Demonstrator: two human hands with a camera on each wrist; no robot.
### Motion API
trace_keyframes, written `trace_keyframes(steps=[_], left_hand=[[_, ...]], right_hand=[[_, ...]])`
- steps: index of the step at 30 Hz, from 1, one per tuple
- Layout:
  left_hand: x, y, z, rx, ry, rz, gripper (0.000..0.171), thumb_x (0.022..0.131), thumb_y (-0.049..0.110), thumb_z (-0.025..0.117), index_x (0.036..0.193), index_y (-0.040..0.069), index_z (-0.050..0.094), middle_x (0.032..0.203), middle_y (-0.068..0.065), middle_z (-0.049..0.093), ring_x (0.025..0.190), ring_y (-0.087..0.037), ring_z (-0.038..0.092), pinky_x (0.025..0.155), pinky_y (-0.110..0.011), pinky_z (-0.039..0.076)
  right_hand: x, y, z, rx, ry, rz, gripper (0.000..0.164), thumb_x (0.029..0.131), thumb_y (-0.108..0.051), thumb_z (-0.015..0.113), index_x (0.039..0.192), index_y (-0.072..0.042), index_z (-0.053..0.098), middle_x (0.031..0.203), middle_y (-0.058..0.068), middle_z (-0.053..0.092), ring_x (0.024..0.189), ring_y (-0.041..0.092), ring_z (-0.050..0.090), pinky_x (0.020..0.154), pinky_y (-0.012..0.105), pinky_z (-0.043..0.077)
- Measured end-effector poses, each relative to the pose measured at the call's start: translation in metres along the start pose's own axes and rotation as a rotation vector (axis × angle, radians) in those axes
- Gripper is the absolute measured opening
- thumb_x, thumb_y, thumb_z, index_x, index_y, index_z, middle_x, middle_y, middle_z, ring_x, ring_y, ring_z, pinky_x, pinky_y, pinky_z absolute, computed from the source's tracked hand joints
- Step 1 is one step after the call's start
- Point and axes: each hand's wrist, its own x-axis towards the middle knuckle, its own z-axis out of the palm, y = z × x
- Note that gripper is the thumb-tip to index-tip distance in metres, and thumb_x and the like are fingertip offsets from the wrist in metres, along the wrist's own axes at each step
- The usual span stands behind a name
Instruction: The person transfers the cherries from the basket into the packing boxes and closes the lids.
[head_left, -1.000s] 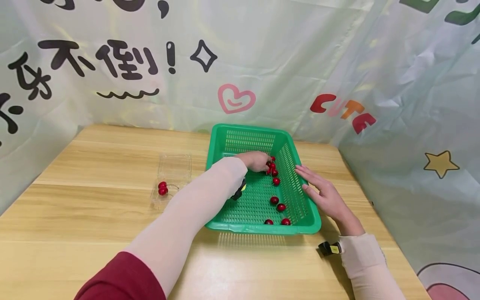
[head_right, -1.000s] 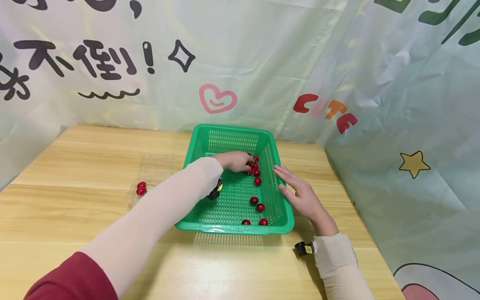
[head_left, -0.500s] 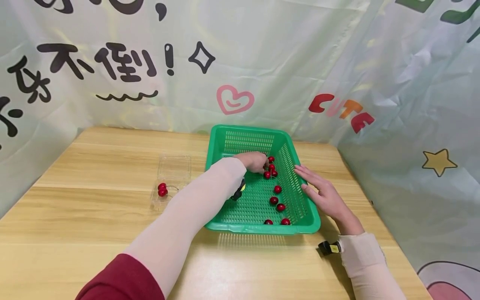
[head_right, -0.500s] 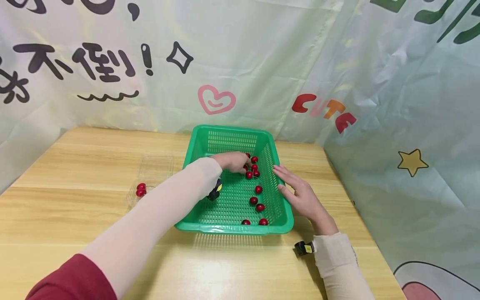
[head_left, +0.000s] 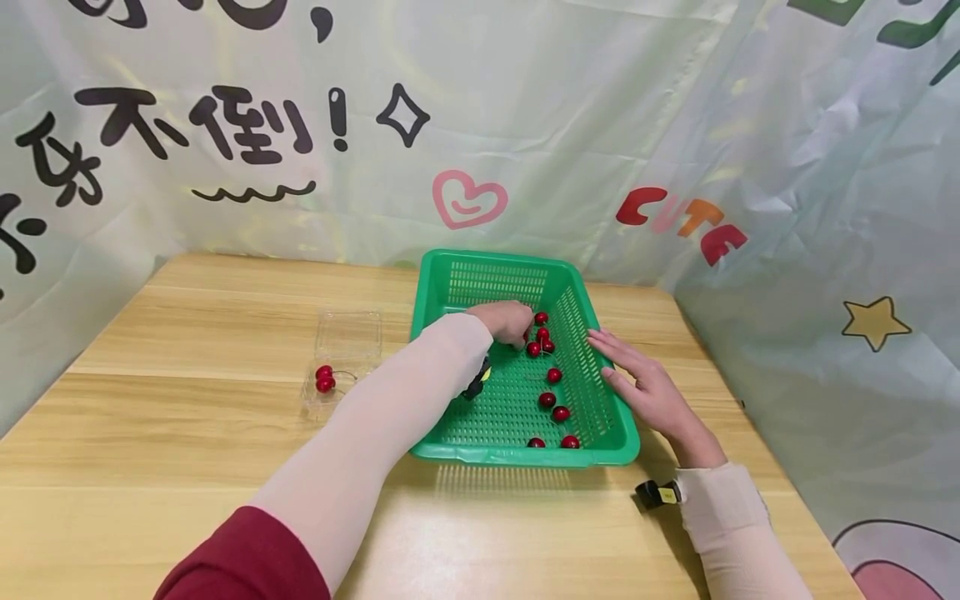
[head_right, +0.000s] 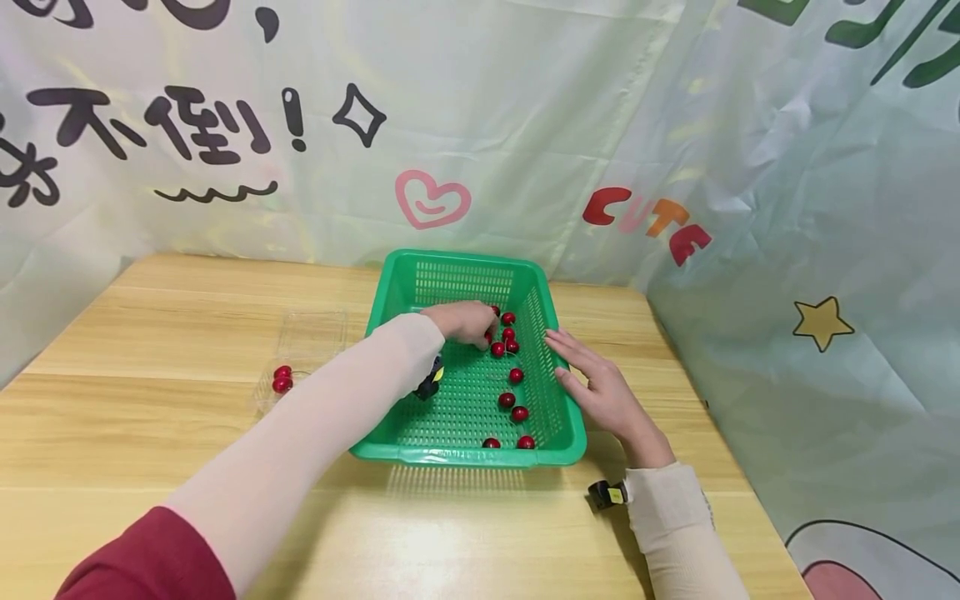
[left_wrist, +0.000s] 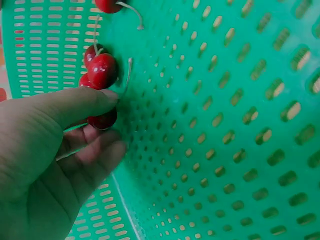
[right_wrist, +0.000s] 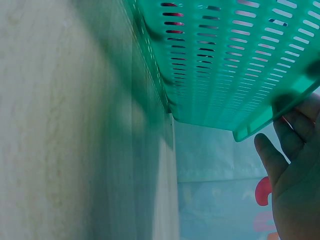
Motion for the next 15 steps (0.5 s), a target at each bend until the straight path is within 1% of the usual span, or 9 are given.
trace_keyframes(steps=[2,4,6,8,12,15], left_hand=[[-0.002,0.0,-0.003,0.004,0.01,-0.005,0.009,0.097,0.018,0.061,0.095,0.01,0.064,0.096,-0.004,0.059,0.079,-0.016,0.048,0.07,-0.028,0.04],[-0.004,0.001,-0.006,0.009,0.024,-0.01,0.01,0.097,0.02,0.061,0.095,0.01,0.063,0.095,-0.003,0.058,0.078,-0.015,0.047,0.07,-0.028,0.04],[-0.005,0.001,-0.008,0.011,0.039,-0.013,0.011,0.097,0.021,0.061,0.102,0.011,0.064,0.099,-0.001,0.06,0.082,-0.014,0.052,0.074,-0.027,0.044],[-0.006,0.001,-0.011,0.007,0.055,-0.015,0.015,0.097,0.019,0.061,0.11,0.012,0.063,0.105,-0.001,0.062,0.089,-0.015,0.056,0.079,-0.028,0.046],[-0.009,0.002,-0.016,-0.001,0.063,-0.012,0.022,0.095,0.014,0.061,0.117,0.011,0.063,0.111,-0.002,0.063,0.097,-0.017,0.058,0.082,-0.03,0.047],[-0.013,0.004,-0.021,-0.014,0.055,-0.004,0.027,0.096,0.014,0.062,0.122,0.01,0.062,0.113,-0.002,0.061,0.099,-0.017,0.056,0.083,-0.03,0.047]], right_hand=[[0.0,0.0,0.0,0.004,0.0,0.001,0.048,0.098,-0.008,0.056,0.145,-0.009,0.048,0.152,0.006,0.04,0.142,0.027,0.031,0.111,0.018,0.019],[0.0,0.0,0.0,0.007,-0.001,0.001,0.048,0.098,-0.008,0.056,0.145,-0.009,0.048,0.152,0.007,0.04,0.143,0.025,0.03,0.111,0.018,0.019],[0.0,0.0,0.0,0.01,-0.001,0.003,0.048,0.098,-0.008,0.056,0.145,-0.009,0.048,0.152,0.007,0.04,0.143,0.023,0.03,0.11,0.018,0.02],[0.0,0.0,0.001,0.013,-0.001,0.002,0.048,0.098,-0.008,0.056,0.145,-0.009,0.048,0.152,0.008,0.04,0.143,0.022,0.029,0.11,0.018,0.02],[0.0,0.0,0.001,0.012,0.0,-0.002,0.048,0.098,-0.007,0.056,0.145,-0.009,0.048,0.152,0.008,0.04,0.143,0.021,0.029,0.11,0.018,0.02],[0.001,0.0,0.001,0.008,0.002,-0.008,0.048,0.098,-0.007,0.057,0.145,-0.009,0.048,0.152,0.008,0.04,0.143,0.022,0.03,0.11,0.018,0.021]])
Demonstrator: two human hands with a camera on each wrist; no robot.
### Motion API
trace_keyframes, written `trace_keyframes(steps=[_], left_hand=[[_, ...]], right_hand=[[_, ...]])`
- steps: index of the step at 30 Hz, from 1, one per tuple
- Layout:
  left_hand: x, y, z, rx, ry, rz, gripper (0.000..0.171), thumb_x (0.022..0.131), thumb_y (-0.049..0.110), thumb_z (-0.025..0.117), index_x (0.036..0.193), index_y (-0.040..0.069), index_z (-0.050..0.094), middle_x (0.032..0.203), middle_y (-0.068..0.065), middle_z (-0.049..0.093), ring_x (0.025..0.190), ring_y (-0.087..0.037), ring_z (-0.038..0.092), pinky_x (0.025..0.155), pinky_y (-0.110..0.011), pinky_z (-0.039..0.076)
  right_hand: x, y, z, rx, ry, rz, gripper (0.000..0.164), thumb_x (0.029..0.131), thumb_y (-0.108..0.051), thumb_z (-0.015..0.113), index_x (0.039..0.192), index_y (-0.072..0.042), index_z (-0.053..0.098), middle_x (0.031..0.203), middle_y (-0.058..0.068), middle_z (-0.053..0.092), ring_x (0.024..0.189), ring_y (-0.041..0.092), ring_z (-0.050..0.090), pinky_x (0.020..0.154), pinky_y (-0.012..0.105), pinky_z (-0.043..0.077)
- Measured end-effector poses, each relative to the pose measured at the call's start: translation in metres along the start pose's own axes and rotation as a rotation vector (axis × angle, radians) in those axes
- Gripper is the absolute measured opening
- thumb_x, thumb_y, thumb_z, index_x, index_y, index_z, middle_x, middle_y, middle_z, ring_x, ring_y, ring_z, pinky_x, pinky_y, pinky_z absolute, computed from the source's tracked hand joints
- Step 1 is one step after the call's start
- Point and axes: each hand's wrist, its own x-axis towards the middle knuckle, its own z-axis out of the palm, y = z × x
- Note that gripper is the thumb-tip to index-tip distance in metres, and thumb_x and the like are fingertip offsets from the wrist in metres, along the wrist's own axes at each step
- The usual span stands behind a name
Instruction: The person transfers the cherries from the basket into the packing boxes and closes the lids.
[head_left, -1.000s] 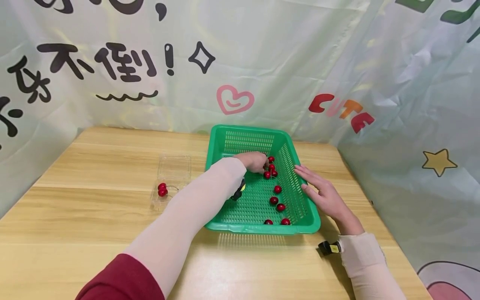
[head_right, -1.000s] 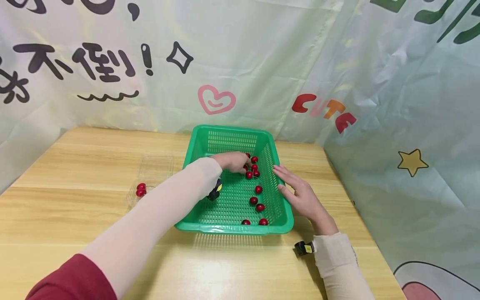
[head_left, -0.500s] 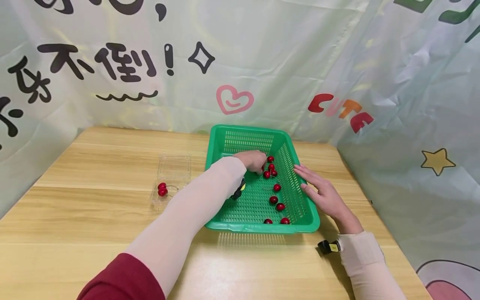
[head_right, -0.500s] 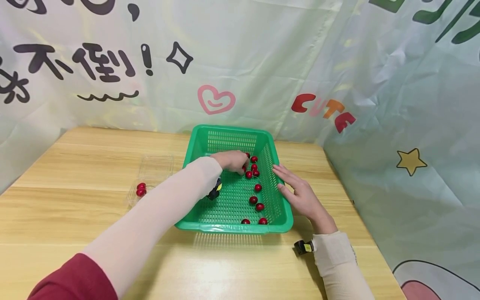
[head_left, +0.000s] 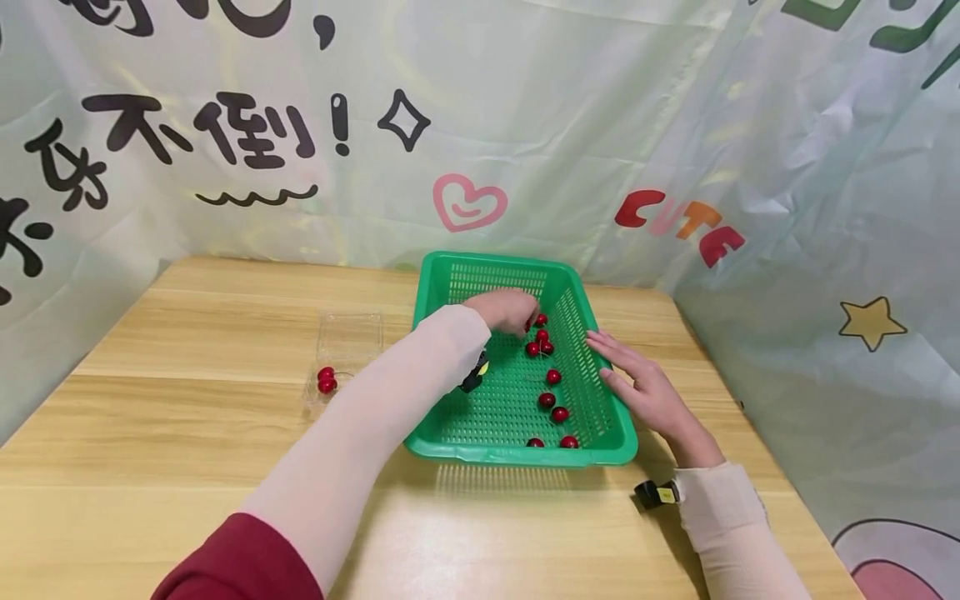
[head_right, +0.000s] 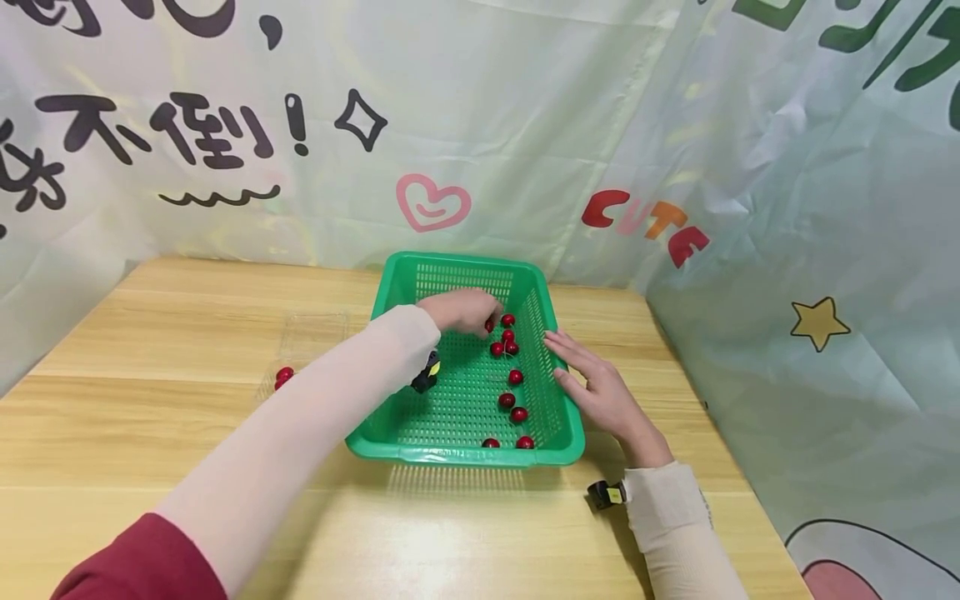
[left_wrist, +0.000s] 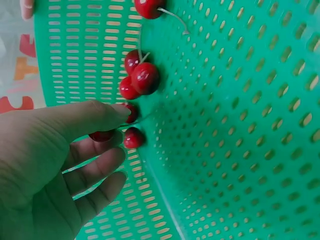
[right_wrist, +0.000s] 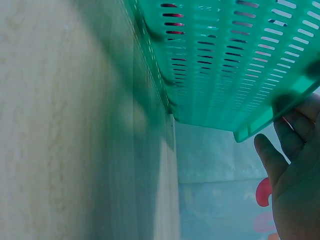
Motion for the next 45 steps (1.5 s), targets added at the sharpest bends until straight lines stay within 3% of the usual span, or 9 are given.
trace_keyframes(steps=[7,13,18,24,34,45], left_hand=[[-0.008,0.003,-0.009,-0.006,-0.001,0.026,0.032,0.094,0.018,0.067,0.124,0.008,0.061,0.11,-0.001,0.06,0.097,-0.016,0.056,0.082,-0.03,0.047],[-0.015,0.003,-0.018,0.038,0.046,0.067,0.016,0.094,0.024,0.067,0.103,0.013,0.06,0.095,0.0,0.058,0.083,-0.015,0.052,0.075,-0.029,0.044],[-0.022,0.002,-0.022,0.021,0.073,0.086,0.019,0.093,0.03,0.069,0.096,0.015,0.057,0.089,0.0,0.058,0.077,-0.014,0.05,0.071,-0.028,0.041],[-0.029,-0.003,-0.026,0.034,0.126,0.117,0.022,0.093,0.034,0.068,0.097,0.016,0.056,0.087,0.001,0.056,0.077,-0.014,0.05,0.071,-0.028,0.041],[-0.046,-0.007,-0.037,0.087,0.258,0.219,0.023,0.092,0.03,0.068,0.09,0.013,0.053,0.082,0.0,0.051,0.075,-0.015,0.047,0.07,-0.029,0.037],[-0.066,0.002,-0.051,0.11,0.303,0.263,0.019,0.094,0.028,0.065,0.095,0.012,0.056,0.086,0.0,0.054,0.081,-0.016,0.049,0.073,-0.03,0.04]], right_hand=[[0.0,0.001,0.0,-0.013,-0.001,-0.001,0.047,0.098,-0.008,0.057,0.144,-0.008,0.048,0.152,0.009,0.04,0.143,0.025,0.03,0.11,0.021,0.022],[0.0,0.0,-0.001,-0.012,-0.002,0.012,0.047,0.098,-0.009,0.057,0.145,-0.01,0.048,0.152,0.008,0.04,0.143,0.026,0.031,0.111,0.023,0.022],[0.0,-0.001,-0.001,-0.016,-0.004,0.019,0.048,0.098,-0.01,0.057,0.145,-0.011,0.048,0.152,0.007,0.04,0.143,0.025,0.031,0.111,0.025,0.024],[-0.001,-0.001,-0.001,-0.016,-0.009,0.028,0.047,0.098,-0.01,0.057,0.145,-0.01,0.048,0.153,0.005,0.04,0.143,0.024,0.03,0.112,0.029,0.026],[0.001,-0.002,-0.001,-0.01,0.006,0.001,0.047,0.098,-0.009,0.057,0.144,-0.01,0.049,0.151,0.009,0.041,0.143,0.024,0.031,0.11,0.018,0.02],[0.0,0.0,-0.001,-0.009,0.003,0.009,0.047,0.098,-0.009,0.057,0.144,-0.01,0.049,0.151,0.009,0.041,0.142,0.027,0.031,0.111,0.021,0.021]])
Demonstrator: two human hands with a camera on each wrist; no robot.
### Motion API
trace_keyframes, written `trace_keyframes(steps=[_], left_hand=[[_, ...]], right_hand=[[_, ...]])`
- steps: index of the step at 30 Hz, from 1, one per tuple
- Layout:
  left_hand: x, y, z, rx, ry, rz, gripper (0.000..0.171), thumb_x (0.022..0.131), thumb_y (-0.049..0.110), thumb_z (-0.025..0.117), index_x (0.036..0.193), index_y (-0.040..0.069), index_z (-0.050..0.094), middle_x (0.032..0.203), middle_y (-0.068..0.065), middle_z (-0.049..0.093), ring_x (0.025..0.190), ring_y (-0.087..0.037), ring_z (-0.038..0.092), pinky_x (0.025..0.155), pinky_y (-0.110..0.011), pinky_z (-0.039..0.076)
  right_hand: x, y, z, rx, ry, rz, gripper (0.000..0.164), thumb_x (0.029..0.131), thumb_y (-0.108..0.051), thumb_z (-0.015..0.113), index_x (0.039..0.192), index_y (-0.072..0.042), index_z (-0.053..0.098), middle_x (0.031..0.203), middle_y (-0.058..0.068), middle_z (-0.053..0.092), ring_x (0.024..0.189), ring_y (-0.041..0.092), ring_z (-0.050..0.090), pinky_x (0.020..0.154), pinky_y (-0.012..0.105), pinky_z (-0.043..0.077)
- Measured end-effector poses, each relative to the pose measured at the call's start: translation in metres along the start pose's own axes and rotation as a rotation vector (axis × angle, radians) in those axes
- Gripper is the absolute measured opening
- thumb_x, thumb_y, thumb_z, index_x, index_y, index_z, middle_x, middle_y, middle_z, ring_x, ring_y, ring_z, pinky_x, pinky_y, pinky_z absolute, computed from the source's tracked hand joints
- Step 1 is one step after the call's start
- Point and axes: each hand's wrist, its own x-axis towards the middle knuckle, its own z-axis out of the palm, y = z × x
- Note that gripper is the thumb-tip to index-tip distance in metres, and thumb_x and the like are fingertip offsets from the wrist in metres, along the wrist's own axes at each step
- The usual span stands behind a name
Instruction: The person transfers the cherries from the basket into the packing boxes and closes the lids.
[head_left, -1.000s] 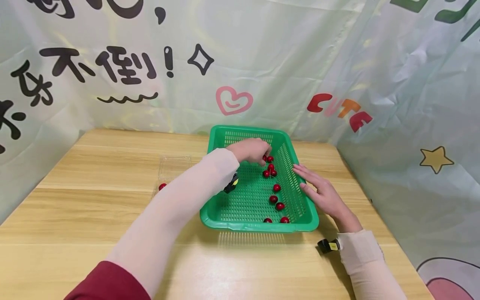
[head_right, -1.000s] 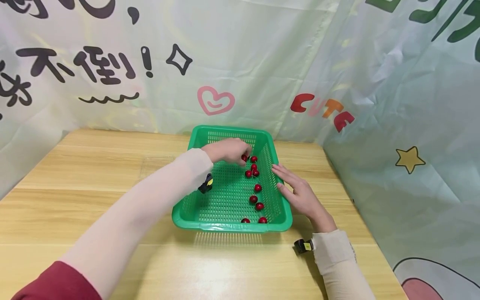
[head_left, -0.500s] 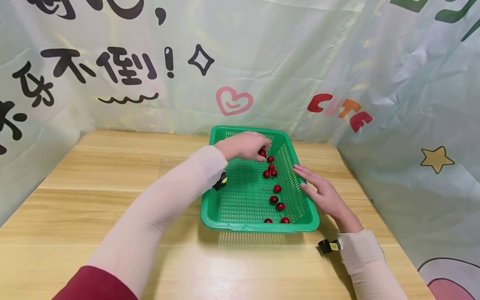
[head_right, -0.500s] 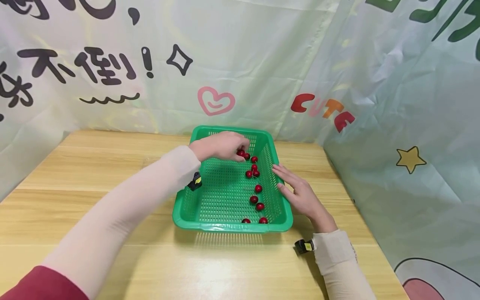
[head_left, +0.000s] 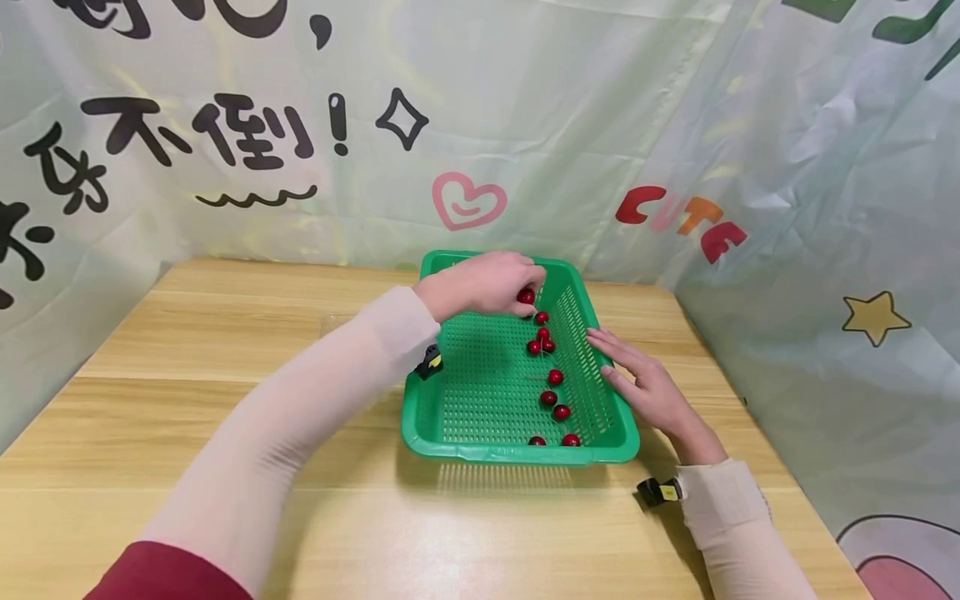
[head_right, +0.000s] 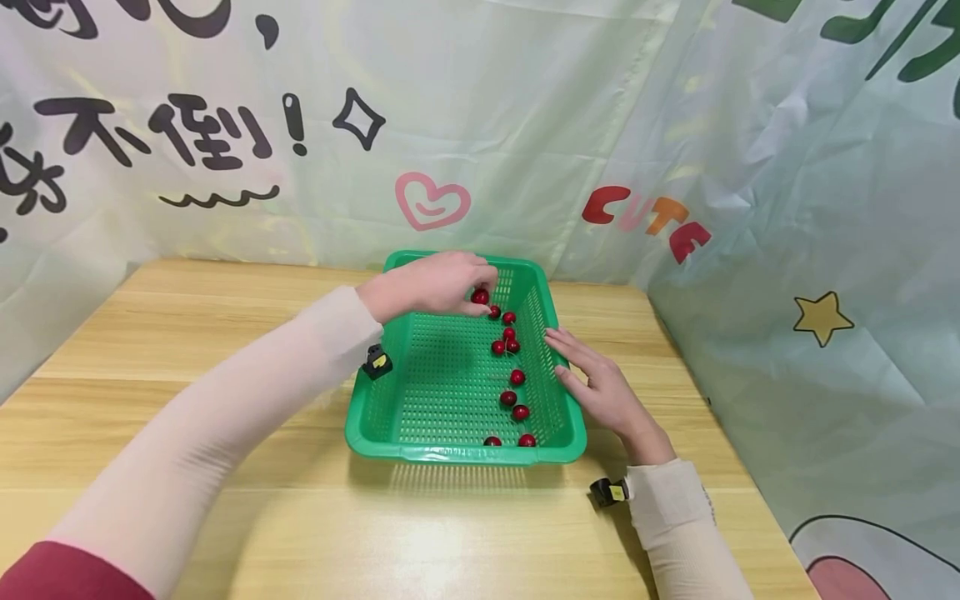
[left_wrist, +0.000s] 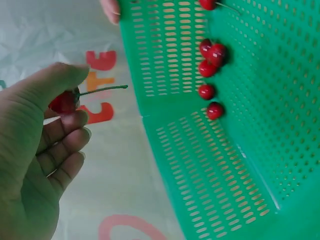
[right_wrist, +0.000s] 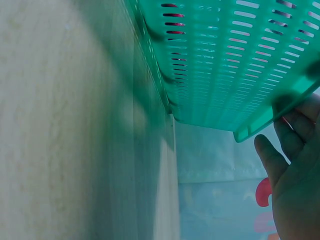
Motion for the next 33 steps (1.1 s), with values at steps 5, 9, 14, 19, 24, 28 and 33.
trace_keyframes(steps=[5,9,14,19,24,28,33], left_hand=[[-0.009,0.004,-0.01,-0.019,0.033,0.003,0.014,0.095,0.02,0.062,0.105,0.009,0.061,0.097,-0.002,0.057,0.086,-0.017,0.05,0.076,-0.029,0.042],[-0.018,0.003,-0.016,-0.019,0.072,0.044,0.021,0.094,0.012,0.062,0.114,0.009,0.062,0.107,-0.004,0.06,0.093,-0.018,0.053,0.084,-0.029,0.044],[-0.03,0.002,-0.021,0.015,0.124,0.11,0.017,0.091,0.006,0.062,0.108,0.009,0.062,0.098,-0.004,0.057,0.09,-0.021,0.051,0.083,-0.03,0.043],[-0.046,0.004,-0.026,0.091,0.176,0.165,0.012,0.091,0.01,0.065,0.102,0.008,0.06,0.09,-0.004,0.053,0.087,-0.022,0.05,0.081,-0.034,0.042],[-0.064,0.004,-0.029,0.184,0.277,0.229,0.012,0.09,0.013,0.067,0.098,0.008,0.06,0.086,-0.003,0.055,0.085,-0.023,0.052,0.083,-0.037,0.042],[-0.075,0.001,-0.029,0.22,0.372,0.28,0.013,0.089,0.015,0.069,0.096,0.007,0.061,0.084,-0.003,0.056,0.084,-0.023,0.053,0.081,-0.038,0.043],[-0.089,-0.004,-0.03,0.204,0.459,0.324,0.018,0.086,0.016,0.073,0.094,0.006,0.061,0.082,-0.004,0.056,0.08,-0.024,0.051,0.078,-0.039,0.043]], right_hand=[[0.0,0.001,0.0,0.005,0.0,-0.002,0.047,0.098,-0.008,0.057,0.145,-0.01,0.049,0.152,0.009,0.041,0.142,0.029,0.031,0.111,0.02,0.02],[-0.001,0.001,0.0,0.01,-0.001,-0.007,0.047,0.098,-0.008,0.057,0.144,-0.009,0.049,0.152,0.007,0.041,0.142,0.031,0.031,0.11,0.018,0.02],[0.0,0.001,0.0,0.014,0.002,-0.014,0.046,0.098,-0.008,0.057,0.144,-0.008,0.049,0.151,0.009,0.041,0.142,0.032,0.031,0.111,0.018,0.02],[0.0,0.002,0.0,0.016,0.004,-0.023,0.047,0.098,-0.007,0.057,0.144,-0.008,0.049,0.151,0.009,0.041,0.143,0.027,0.03,0.111,0.018,0.02],[0.001,0.003,0.001,0.018,0.008,-0.029,0.047,0.097,-0.006,0.057,0.144,-0.008,0.05,0.151,0.01,0.042,0.143,0.024,0.03,0.111,0.018,0.02],[0.001,0.003,0.001,0.027,0.009,-0.028,0.047,0.097,-0.005,0.057,0.143,-0.007,0.05,0.151,0.01,0.042,0.143,0.024,0.03,0.111,0.019,0.02],[0.0,0.003,0.001,0.026,0.009,-0.021,0.047,0.097,-0.005,0.057,0.143,-0.008,0.05,0.151,0.009,0.041,0.143,0.024,0.03,0.111,0.019,0.02]])
